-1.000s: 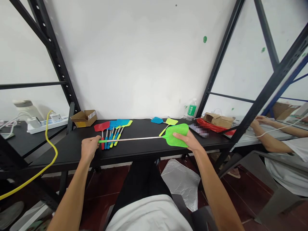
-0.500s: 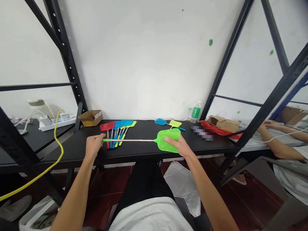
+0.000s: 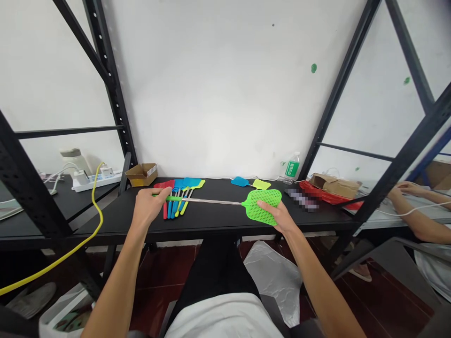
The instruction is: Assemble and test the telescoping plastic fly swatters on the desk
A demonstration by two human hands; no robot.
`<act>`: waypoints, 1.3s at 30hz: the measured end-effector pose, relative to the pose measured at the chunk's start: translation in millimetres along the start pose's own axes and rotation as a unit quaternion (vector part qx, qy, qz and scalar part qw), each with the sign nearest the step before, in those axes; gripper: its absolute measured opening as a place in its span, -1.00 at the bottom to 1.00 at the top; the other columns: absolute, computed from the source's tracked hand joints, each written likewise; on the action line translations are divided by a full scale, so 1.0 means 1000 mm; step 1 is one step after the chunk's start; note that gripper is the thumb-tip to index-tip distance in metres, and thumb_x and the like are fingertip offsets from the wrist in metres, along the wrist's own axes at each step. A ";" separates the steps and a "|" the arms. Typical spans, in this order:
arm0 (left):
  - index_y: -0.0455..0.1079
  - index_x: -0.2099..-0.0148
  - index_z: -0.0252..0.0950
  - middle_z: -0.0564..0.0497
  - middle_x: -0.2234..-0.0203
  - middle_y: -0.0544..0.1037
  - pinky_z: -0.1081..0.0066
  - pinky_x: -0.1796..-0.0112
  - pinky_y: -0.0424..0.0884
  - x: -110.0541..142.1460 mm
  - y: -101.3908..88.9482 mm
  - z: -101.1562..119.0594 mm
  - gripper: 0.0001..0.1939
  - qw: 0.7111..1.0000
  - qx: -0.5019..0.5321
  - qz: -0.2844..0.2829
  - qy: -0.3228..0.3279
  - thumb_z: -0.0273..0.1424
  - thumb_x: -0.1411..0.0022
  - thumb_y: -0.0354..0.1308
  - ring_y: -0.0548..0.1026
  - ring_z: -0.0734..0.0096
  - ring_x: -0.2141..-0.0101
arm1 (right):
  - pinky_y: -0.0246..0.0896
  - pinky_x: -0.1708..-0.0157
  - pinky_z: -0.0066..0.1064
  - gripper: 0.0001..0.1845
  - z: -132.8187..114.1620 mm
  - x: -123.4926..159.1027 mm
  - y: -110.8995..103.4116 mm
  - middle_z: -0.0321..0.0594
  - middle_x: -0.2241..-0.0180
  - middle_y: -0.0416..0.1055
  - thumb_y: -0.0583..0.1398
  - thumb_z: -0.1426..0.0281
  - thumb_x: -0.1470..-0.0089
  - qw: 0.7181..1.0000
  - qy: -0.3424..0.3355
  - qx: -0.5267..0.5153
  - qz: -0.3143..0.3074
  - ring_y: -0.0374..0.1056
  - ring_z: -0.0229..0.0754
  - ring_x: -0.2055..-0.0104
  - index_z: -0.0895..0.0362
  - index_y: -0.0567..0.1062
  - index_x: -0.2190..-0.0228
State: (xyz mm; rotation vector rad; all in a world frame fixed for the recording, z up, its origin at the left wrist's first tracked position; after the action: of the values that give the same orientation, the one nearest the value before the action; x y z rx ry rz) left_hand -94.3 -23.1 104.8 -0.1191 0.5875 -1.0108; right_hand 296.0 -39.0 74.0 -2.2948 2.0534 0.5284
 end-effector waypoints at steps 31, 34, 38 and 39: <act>0.58 0.24 -0.28 0.05 0.55 0.39 0.46 0.47 0.15 0.058 0.028 0.068 -0.55 0.892 -0.083 -0.390 0.214 -0.03 -0.31 0.06 0.22 0.44 0.50 | 0.48 0.39 -0.28 -0.52 -0.022 -0.001 -0.072 -0.07 0.25 0.62 0.45 0.33 0.12 0.999 0.042 -0.029 -0.008 0.57 0.00 0.32 0.18 0.56 0.12; 0.59 0.28 -0.27 0.05 0.51 0.46 0.47 0.45 0.18 0.062 0.027 0.067 -0.55 0.888 -0.095 -0.397 0.210 -0.02 -0.30 0.08 0.27 0.42 0.47 | 0.49 0.38 -0.27 -0.55 -0.022 -0.001 -0.073 -0.06 0.24 0.62 0.44 0.33 0.10 0.999 0.039 -0.024 -0.009 0.57 0.00 0.32 0.18 0.55 0.14; 0.64 0.19 -0.24 0.02 0.43 0.57 0.47 0.44 0.24 0.064 0.022 0.068 -0.55 0.894 -0.096 -0.382 0.215 -0.01 -0.29 0.10 0.36 0.38 0.44 | 0.50 0.36 -0.27 -0.60 -0.020 -0.002 -0.070 -0.06 0.22 0.61 0.43 0.33 0.09 0.999 0.045 -0.024 -0.017 0.57 0.00 0.28 0.18 0.56 0.18; 0.64 0.13 -0.22 0.02 0.39 0.60 0.48 0.43 0.26 0.064 0.020 0.069 -0.55 0.895 -0.095 -0.380 0.213 -0.01 -0.28 0.11 0.38 0.37 0.43 | 0.51 0.36 -0.27 -0.59 -0.019 -0.003 -0.069 -0.06 0.21 0.61 0.43 0.33 0.08 0.998 0.047 -0.025 -0.017 0.57 0.00 0.27 0.18 0.55 0.17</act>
State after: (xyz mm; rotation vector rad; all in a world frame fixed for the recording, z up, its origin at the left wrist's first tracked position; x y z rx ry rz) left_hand -19.1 -76.8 129.8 -0.3214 1.0857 -1.7618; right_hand 367.1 -31.5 78.1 -2.4226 2.0587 0.4848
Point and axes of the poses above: each hand's wrist, its own x-axis away from the middle knuckle, its own y-axis out of the palm, z = x × y, the point moved 3 cm from there along -x, towards the middle knuckle
